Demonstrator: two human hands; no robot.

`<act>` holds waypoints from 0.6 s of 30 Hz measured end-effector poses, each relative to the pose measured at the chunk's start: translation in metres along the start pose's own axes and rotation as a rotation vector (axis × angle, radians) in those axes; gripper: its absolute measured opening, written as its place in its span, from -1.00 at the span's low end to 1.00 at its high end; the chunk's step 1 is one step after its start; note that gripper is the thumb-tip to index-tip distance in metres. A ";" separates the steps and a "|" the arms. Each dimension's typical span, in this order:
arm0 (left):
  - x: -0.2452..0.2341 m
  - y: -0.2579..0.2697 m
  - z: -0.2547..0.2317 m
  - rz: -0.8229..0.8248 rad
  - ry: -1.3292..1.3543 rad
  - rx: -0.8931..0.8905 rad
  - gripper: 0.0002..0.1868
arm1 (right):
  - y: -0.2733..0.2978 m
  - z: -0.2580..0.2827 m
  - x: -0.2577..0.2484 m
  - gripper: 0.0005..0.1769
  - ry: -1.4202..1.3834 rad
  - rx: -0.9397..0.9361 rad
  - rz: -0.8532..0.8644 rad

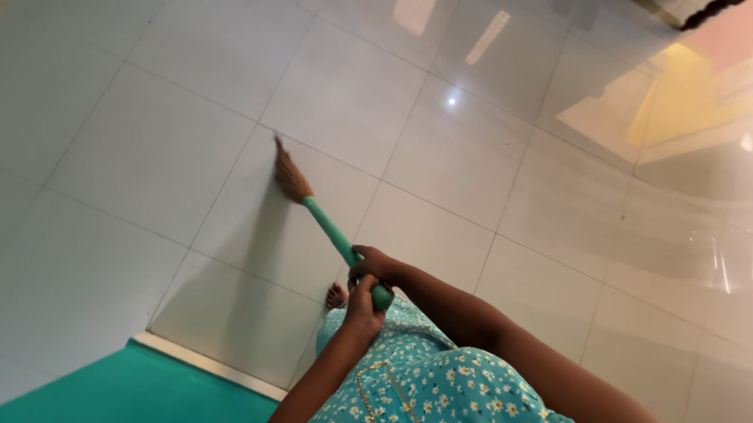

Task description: Sweep the tiled floor using a broom.

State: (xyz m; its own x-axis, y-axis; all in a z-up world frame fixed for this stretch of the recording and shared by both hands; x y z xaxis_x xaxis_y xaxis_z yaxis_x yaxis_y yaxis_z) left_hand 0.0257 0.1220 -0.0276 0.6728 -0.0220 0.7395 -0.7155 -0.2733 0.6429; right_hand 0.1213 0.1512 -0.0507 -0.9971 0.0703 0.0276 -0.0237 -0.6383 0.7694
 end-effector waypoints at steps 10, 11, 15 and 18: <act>0.016 -0.018 -0.001 0.060 -0.466 -0.348 -0.28 | 0.043 -0.028 -0.028 0.06 -0.467 -0.100 -0.373; 0.012 -0.023 0.003 0.104 -0.459 -0.356 -0.37 | 0.051 -0.030 -0.024 0.10 -0.567 -0.092 -0.388; 0.018 -0.025 0.006 0.234 -0.490 -0.493 -0.59 | 0.066 -0.029 -0.021 -0.01 -0.729 -0.092 -0.429; 0.012 -0.029 0.014 0.130 -0.476 -0.595 -0.61 | 0.067 -0.052 -0.018 -0.12 -0.865 0.019 -0.482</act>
State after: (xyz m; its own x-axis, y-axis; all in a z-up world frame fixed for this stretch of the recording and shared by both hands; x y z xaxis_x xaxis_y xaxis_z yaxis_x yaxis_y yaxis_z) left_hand 0.0570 0.1162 -0.0403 0.4889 -0.4661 0.7373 -0.6842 0.3194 0.6556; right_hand 0.1337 0.0674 -0.0330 -0.4853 0.8598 0.1590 -0.4046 -0.3820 0.8309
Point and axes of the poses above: each hand's wrist, its own y-axis away from the middle knuckle, its own x-axis out of the palm, z = x × y, the point moved 9 cm from there along -y, towards the middle knuckle, and after that the axes turned 12 degrees about z, right-handed, at the moved point
